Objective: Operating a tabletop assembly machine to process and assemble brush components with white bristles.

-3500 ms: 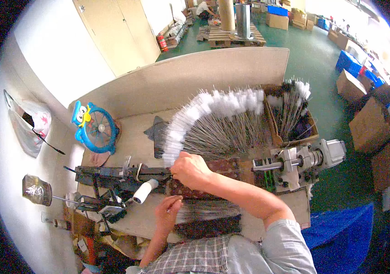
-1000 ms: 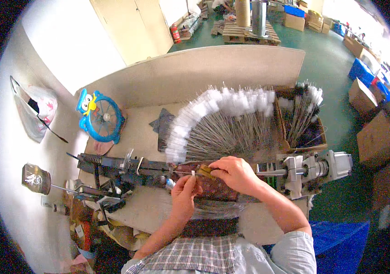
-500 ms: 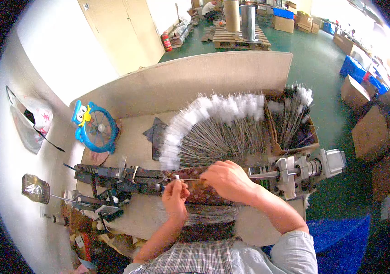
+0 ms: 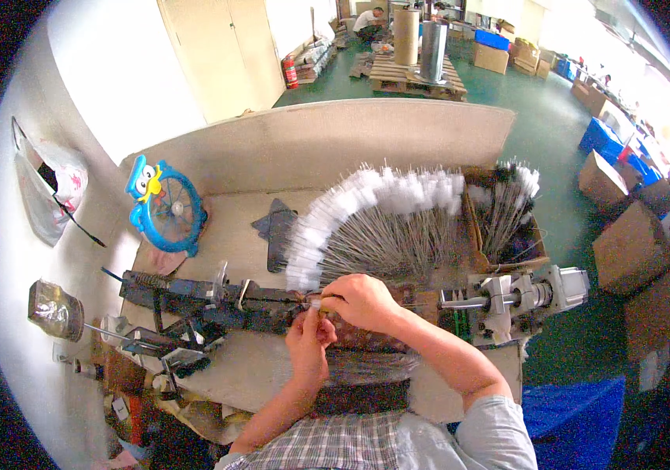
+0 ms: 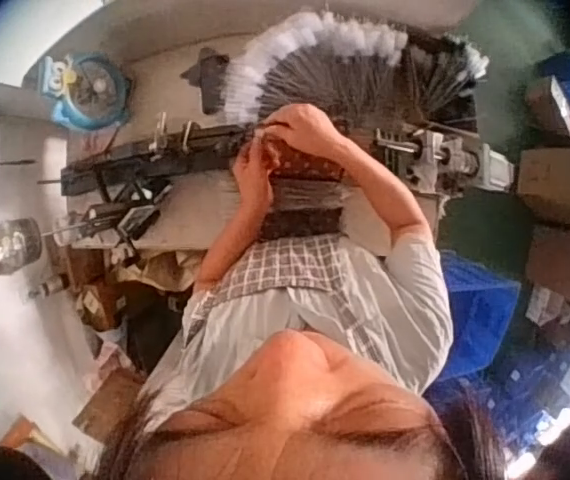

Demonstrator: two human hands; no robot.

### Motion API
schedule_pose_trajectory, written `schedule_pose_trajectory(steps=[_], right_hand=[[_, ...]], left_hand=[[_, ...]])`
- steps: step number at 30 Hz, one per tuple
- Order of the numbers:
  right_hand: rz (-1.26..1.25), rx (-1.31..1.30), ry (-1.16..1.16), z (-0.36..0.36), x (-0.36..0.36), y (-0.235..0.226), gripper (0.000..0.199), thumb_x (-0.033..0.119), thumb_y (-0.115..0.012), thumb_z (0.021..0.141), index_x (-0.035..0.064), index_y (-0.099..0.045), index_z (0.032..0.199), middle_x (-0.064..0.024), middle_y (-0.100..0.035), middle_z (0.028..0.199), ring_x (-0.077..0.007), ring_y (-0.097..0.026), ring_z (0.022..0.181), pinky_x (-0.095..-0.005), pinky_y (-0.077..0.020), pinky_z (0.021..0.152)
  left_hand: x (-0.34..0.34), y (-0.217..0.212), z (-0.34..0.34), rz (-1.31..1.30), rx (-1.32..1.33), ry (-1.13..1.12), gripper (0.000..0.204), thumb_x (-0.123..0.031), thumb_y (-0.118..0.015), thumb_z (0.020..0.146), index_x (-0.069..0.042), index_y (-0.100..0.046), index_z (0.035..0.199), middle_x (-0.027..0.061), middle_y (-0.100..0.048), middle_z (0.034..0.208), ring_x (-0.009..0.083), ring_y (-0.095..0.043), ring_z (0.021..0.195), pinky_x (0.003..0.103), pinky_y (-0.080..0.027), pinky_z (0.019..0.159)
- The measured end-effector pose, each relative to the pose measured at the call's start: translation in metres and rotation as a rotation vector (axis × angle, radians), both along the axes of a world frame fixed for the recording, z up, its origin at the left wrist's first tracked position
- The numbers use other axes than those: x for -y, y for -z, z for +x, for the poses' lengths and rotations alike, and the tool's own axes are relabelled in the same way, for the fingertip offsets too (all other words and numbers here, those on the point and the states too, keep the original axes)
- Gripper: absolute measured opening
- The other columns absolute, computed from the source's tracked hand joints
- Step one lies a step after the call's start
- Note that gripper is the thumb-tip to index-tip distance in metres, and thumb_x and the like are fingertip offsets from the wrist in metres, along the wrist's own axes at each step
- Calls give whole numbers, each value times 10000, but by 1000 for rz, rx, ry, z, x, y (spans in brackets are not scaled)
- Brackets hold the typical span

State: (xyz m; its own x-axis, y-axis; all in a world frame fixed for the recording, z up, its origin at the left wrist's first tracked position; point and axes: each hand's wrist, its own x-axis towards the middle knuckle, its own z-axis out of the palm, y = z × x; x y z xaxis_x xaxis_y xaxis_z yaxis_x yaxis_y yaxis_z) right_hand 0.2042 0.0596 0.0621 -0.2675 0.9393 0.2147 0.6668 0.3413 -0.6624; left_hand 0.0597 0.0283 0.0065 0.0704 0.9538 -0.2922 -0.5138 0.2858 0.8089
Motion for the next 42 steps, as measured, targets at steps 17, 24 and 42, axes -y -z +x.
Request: schedule_pose_trajectory(steps=[17,24,42], right_hand=[[353,91,182,-17,19,14,314,266,-698,672,84,-653,924,-32,-615,905,-218,-556,893,-359,-442,755],[520,151,102,-6,23,12,256,256,-647,710,166,-655,949,9,-601,896,-188,-548,886,-354,-407,775],[445,116,67,-8,18,9,247,203,-691,674,139,-683,912,-12,-628,914,-202,-569,900,-362,-416,805]], left_hand=[[-1,-8,10,-98,296,-105,231,-243,-423,941,-44,-514,1015,59,-579,988,150,-550,914,310,-427,819],[1,3,12,4,258,-113,99,-100,-502,889,-32,-533,953,59,-592,930,142,-578,819,275,-469,739],[-1,9,12,-34,277,-134,135,-127,-514,880,-37,-533,979,50,-586,964,146,-566,912,304,-449,813]])
